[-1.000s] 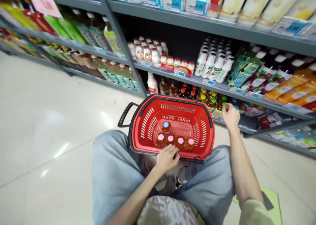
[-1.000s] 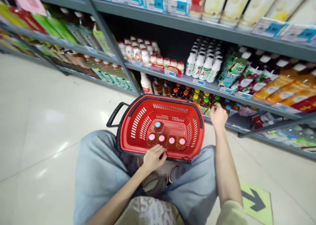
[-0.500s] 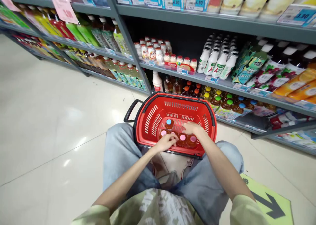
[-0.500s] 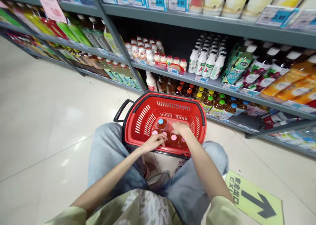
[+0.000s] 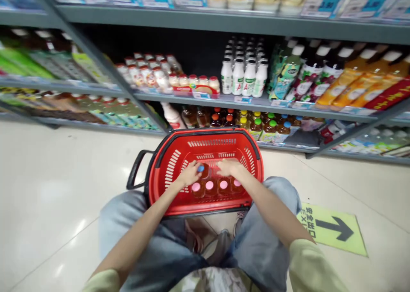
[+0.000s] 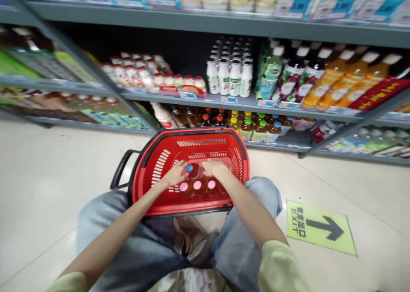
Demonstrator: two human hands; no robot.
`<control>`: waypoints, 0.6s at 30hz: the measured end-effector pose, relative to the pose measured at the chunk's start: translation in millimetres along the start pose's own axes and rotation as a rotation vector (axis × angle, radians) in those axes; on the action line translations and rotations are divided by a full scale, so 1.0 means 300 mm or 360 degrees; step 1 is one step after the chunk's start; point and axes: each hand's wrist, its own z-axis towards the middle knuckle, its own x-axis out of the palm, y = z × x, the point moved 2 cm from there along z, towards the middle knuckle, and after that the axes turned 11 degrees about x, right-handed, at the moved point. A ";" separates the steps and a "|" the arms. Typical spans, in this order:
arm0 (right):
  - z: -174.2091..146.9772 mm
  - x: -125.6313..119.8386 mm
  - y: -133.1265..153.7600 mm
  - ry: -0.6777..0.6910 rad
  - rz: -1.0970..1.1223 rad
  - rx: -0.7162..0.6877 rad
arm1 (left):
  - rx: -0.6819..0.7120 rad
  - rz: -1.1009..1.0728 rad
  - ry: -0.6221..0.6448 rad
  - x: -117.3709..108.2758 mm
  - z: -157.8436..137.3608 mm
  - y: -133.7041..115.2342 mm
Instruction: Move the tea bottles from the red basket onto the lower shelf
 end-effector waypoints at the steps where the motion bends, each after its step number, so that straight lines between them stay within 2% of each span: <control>1: 0.006 -0.008 0.000 0.0008 0.0027 0.0006 | 0.0004 0.0042 -0.0003 0.014 0.016 0.023; 4: 0.027 -0.033 -0.005 0.0010 0.0098 0.0030 | -0.0015 0.0137 -0.0016 0.058 0.049 0.086; 9: 0.054 -0.053 -0.017 -0.0019 0.0081 0.0085 | -0.0047 0.0208 0.0098 0.096 0.065 0.151; 18: 0.078 -0.023 -0.012 0.0011 0.0048 0.0057 | -0.0229 0.0389 0.0331 0.110 0.057 0.142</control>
